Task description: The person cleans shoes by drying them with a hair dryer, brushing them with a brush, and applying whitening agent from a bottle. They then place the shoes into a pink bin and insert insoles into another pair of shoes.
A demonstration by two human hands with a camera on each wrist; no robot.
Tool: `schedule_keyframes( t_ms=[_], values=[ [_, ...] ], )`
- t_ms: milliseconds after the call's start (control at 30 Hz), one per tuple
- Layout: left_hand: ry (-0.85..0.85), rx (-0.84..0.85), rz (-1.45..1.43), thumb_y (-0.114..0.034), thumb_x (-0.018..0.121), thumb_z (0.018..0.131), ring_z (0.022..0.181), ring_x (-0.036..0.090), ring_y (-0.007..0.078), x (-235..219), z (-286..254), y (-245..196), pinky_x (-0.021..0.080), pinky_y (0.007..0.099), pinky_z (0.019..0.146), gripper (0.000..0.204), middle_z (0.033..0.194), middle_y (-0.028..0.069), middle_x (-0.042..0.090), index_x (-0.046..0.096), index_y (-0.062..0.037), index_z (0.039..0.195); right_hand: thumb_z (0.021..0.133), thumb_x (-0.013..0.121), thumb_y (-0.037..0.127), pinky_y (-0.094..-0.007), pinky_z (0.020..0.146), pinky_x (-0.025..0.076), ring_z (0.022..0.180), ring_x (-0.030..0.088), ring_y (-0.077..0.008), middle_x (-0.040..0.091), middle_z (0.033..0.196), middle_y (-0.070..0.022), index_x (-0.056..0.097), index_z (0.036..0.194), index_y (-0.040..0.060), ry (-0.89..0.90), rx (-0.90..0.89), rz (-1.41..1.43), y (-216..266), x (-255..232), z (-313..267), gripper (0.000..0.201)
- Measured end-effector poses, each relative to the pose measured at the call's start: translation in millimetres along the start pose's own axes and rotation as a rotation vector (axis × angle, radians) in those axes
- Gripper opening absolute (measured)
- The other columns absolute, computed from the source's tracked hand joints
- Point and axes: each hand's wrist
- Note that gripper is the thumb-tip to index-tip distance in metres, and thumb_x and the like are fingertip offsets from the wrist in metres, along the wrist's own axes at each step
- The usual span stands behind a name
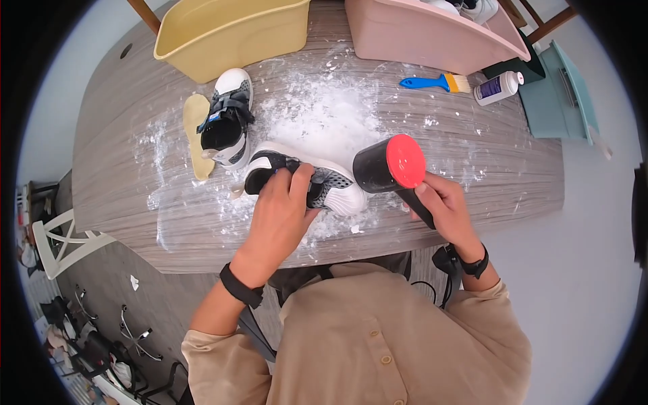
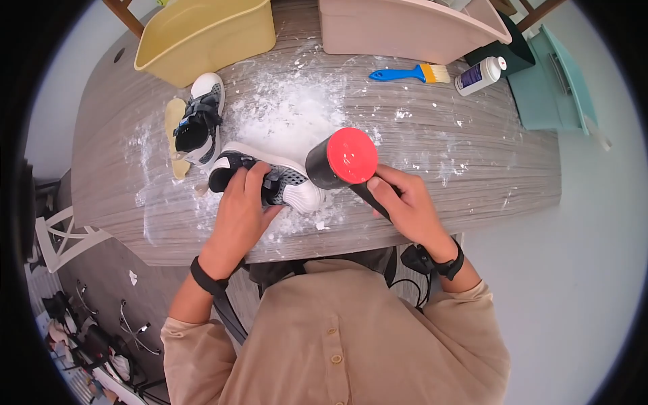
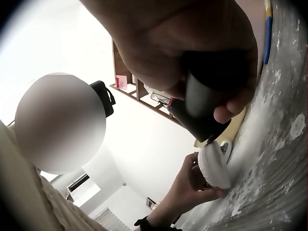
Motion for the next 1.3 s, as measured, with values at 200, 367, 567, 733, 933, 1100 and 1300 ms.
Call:
schedule_keyframes(
  t_ms=[200,367,567,733,933,1100,1300],
  values=[
    [-0.010,-0.014,-0.017,-0.004,0.080,0.063,0.090,0.053,0.0387,1.1,-1.9,2.4,0.044,0.0437,0.076,0.067,0.098,0.0183,0.051,0.043,-0.0040,0.120,0.098,0.048,0.018,-0.0246,0.057,0.044,0.062,0.050,-0.0080,0.059,0.077,-0.0027,0.062,0.113,-0.0024,0.028,-0.006,0.051,-5.1,-3.1,-12.4,0.028],
    [-0.028,0.033,0.016,-0.005,0.079,0.065,0.085,0.054,0.0370,1.9,0.7,2.8,0.045,0.0436,0.072,0.068,0.092,0.0173,0.050,0.044,-0.0044,0.123,0.097,0.051,0.017,-0.0241,0.056,0.043,0.061,0.049,-0.0075,0.059,0.076,-0.0023,0.061,0.115,-0.0024,0.008,-0.041,-0.041,0.4,-4.1,-12.6,0.029],
    [-0.004,0.021,0.017,-0.006,0.080,0.064,0.085,0.055,0.0370,-1.1,3.3,0.9,0.046,0.0434,0.072,0.068,0.092,0.0172,0.050,0.043,-0.0048,0.122,0.096,0.054,0.017,-0.0234,0.055,0.042,0.061,0.049,-0.0058,0.059,0.076,-0.0021,0.061,0.116,-0.0019,0.010,0.012,-0.102,20.3,-5.8,4.7,0.029],
    [0.005,-0.017,0.001,-0.004,0.079,0.064,0.090,0.054,0.0389,-1.0,3.1,-0.7,0.045,0.0434,0.076,0.066,0.097,0.0175,0.051,0.044,-0.0050,0.119,0.096,0.054,0.018,-0.0236,0.055,0.042,0.060,0.050,-0.0064,0.059,0.076,-0.0021,0.062,0.115,-0.0019,0.041,0.026,-0.152,20.9,-12.7,-3.7,0.029],
    [0.008,-0.004,-0.001,-0.004,0.079,0.064,0.090,0.054,0.0392,-1.4,3.9,0.4,0.045,0.0432,0.076,0.066,0.098,0.0175,0.052,0.044,-0.0052,0.120,0.097,0.051,0.017,-0.0241,0.056,0.043,0.059,0.051,-0.0076,0.058,0.074,-0.0028,0.063,0.112,-0.0027,0.063,0.046,-0.111,23.6,-11.9,13.6,0.028],
    [0.015,-0.006,-0.007,-0.004,0.079,0.064,0.092,0.054,0.0396,-3.6,3.5,-0.6,0.045,0.0429,0.076,0.066,0.099,0.0180,0.052,0.044,-0.0051,0.120,0.096,0.052,0.018,-0.0245,0.055,0.043,0.059,0.051,-0.0077,0.059,0.074,-0.0030,0.063,0.111,-0.0026,0.107,0.050,-0.102,18.0,-21.4,12.9,0.028],
    [0.015,-0.013,0.003,-0.004,0.079,0.065,0.092,0.054,0.0402,-2.7,3.5,-0.2,0.046,0.0431,0.078,0.067,0.100,0.0188,0.052,0.044,-0.0047,0.121,0.095,0.053,0.018,-0.0238,0.053,0.042,0.058,0.051,-0.0075,0.059,0.073,-0.0027,0.064,0.111,-0.0025,0.151,0.030,-0.182,29.9,-22.4,31.2,0.029]
  ],
)
Point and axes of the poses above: each hand's wrist, its own z-axis towards the middle knuckle, its own x-axis out of the palm, y = z × x
